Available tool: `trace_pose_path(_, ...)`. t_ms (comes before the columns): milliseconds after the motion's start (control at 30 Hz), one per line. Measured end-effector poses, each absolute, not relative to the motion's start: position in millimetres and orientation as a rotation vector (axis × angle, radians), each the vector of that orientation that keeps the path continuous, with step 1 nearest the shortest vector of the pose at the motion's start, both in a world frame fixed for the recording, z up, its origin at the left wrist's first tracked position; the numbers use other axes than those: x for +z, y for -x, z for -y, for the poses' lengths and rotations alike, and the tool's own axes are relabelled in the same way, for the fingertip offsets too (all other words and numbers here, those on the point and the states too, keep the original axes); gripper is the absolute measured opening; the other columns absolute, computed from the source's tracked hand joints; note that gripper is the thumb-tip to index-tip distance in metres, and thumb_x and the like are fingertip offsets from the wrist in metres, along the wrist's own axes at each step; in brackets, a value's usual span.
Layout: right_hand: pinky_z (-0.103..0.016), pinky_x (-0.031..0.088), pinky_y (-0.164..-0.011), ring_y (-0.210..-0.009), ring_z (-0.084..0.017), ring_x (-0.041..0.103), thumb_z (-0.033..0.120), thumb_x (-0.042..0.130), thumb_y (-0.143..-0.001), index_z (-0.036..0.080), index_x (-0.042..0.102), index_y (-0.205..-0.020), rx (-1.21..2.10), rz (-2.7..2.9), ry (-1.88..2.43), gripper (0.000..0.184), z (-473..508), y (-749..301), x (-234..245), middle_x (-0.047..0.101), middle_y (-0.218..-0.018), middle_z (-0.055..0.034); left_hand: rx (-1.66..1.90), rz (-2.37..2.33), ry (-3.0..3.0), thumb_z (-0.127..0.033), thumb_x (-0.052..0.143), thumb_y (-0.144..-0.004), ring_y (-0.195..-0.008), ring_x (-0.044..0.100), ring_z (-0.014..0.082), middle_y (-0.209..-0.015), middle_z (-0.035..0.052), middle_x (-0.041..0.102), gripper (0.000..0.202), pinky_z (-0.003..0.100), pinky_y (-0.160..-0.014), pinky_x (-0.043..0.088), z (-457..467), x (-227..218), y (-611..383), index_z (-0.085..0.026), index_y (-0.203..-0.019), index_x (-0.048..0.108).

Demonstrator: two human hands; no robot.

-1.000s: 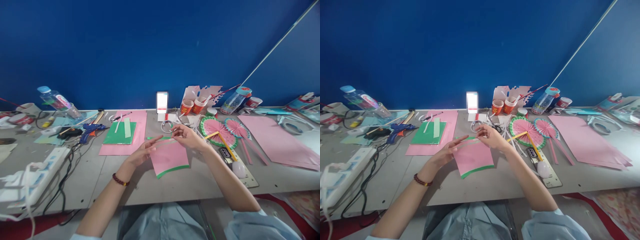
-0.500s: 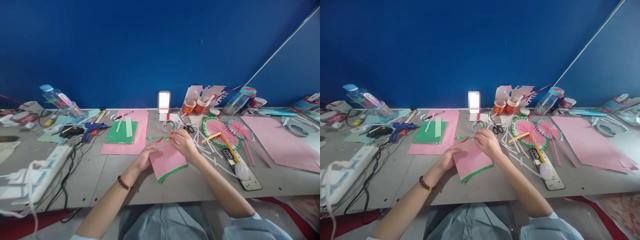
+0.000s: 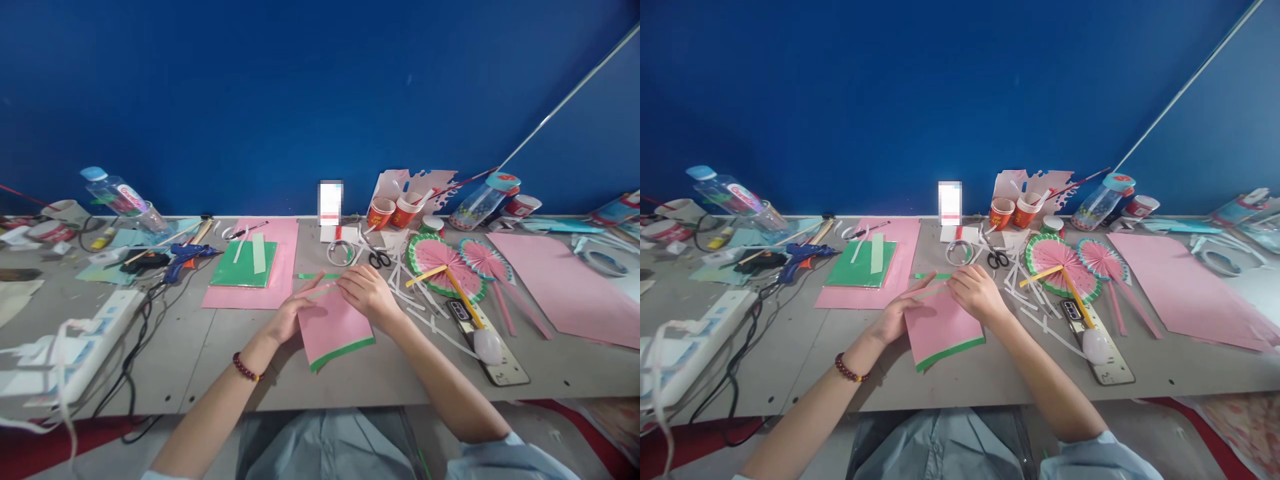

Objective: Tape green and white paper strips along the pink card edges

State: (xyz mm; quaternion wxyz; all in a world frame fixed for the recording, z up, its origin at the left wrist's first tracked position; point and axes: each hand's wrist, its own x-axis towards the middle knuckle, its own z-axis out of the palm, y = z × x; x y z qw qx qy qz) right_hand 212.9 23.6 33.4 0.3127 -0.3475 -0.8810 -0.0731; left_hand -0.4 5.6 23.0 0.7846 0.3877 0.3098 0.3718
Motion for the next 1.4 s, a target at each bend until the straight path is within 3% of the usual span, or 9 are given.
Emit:
trace_pose_path(300, -0.035, 0.044, -0.080, -0.095, -0.021, 0.057, 0.017, 0.046, -0.092, 0.018, 0.067, -0.095, -0.193, 2.410, 0.886, 0.021, -24, -213, 36, 0.069, -0.091, -0.0078, 0.780, -0.751, -1.012, -0.017, 0.056, -0.074, -0.136, 0.030, 0.0314, -0.151, -0.0031, 0.032, 0.043, 0.035, -0.095, 0.047, -4, 30, 2, -0.023, -0.115, 0.067)
trace_pose_path(500, -0.035, 0.044, -0.079, -0.094, -0.020, 0.057, 0.018, 0.044, -0.094, 0.018, 0.067, -0.092, -0.213, 2.429, 0.889, 0.023, -23, -213, 36, 0.069, -0.088, -0.0072, 0.742, -0.752, -0.977, -0.012, 0.053, -0.074, -0.130, 0.040, 0.0280, -0.141, 0.0004, 0.048, 0.059, 0.038, -0.097, 0.045, -4, 25, 3, -0.026, -0.131, 0.053)
trace_pose_path(600, -0.035, 0.044, -0.079, -0.094, -0.020, 0.057, 0.018, 0.043, -0.094, 0.018, 0.067, -0.091, -0.239, 2.441, 0.884, 0.024, -24, -213, 35, 0.069, -0.089, -0.0067, 0.749, -0.769, -0.998, -0.011, 0.052, -0.075, -0.134, 0.035, 0.0274, -0.143, -0.0011, 0.046, 0.065, 0.037, -0.097, 0.046, -4, 23, 3, -0.029, -0.137, 0.046)
trace_pose_path(700, -0.035, 0.044, -0.079, -0.092, -0.020, 0.057, 0.018, 0.044, -0.094, 0.018, 0.067, -0.090, -0.274, 2.431, 0.869, 0.023, -25, -212, 33, 0.069, -0.088, -0.0070, 0.730, -0.778, -1.068, -0.014, 0.051, -0.076, -0.137, 0.030, 0.0270, -0.145, -0.0031, 0.042, 0.060, 0.036, -0.098, 0.045, -3, 21, 3, -0.030, -0.134, 0.050)
trace_pose_path(900, -0.035, 0.045, -0.077, -0.090, -0.020, 0.059, 0.017, 0.046, -0.093, 0.017, 0.067, -0.088, -0.301, 2.411, 0.856, 0.022, -26, -211, 28, 0.070, -0.087, -0.0072, 0.724, -0.777, -0.979, -0.012, 0.051, -0.075, -0.121, 0.050, 0.0251, -0.140, 0.0000, 0.049, 0.068, 0.038, -0.100, 0.042, -3, 16, 3, -0.031, -0.140, 0.041)
trace_pose_path(1167, -0.033, 0.046, -0.078, -0.093, -0.019, 0.059, 0.015, 0.045, -0.093, 0.017, 0.067, -0.092, -0.279, 2.407, 0.871, 0.022, -26, -212, 28, 0.071, -0.090, -0.0065, 0.777, -0.736, -0.912, -0.013, 0.055, -0.072, -0.128, 0.042, 0.0287, -0.138, 0.0025, 0.051, 0.059, 0.037, -0.097, 0.043, -4, 24, 1, -0.025, -0.130, 0.056)
trace_pose_path(1400, -0.032, 0.043, -0.074, -0.092, -0.020, 0.057, 0.012, 0.047, -0.092, 0.016, 0.066, -0.085, -0.425, 2.356, 0.886, 0.021, -21, -204, 26, 0.068, -0.084, -0.0071, 0.803, -0.707, -0.814, -0.013, 0.060, -0.070, -0.127, 0.042, 0.0297, -0.146, -0.0007, 0.042, 0.051, 0.031, -0.093, 0.044, -1, 23, -3, -0.025, -0.119, 0.064)
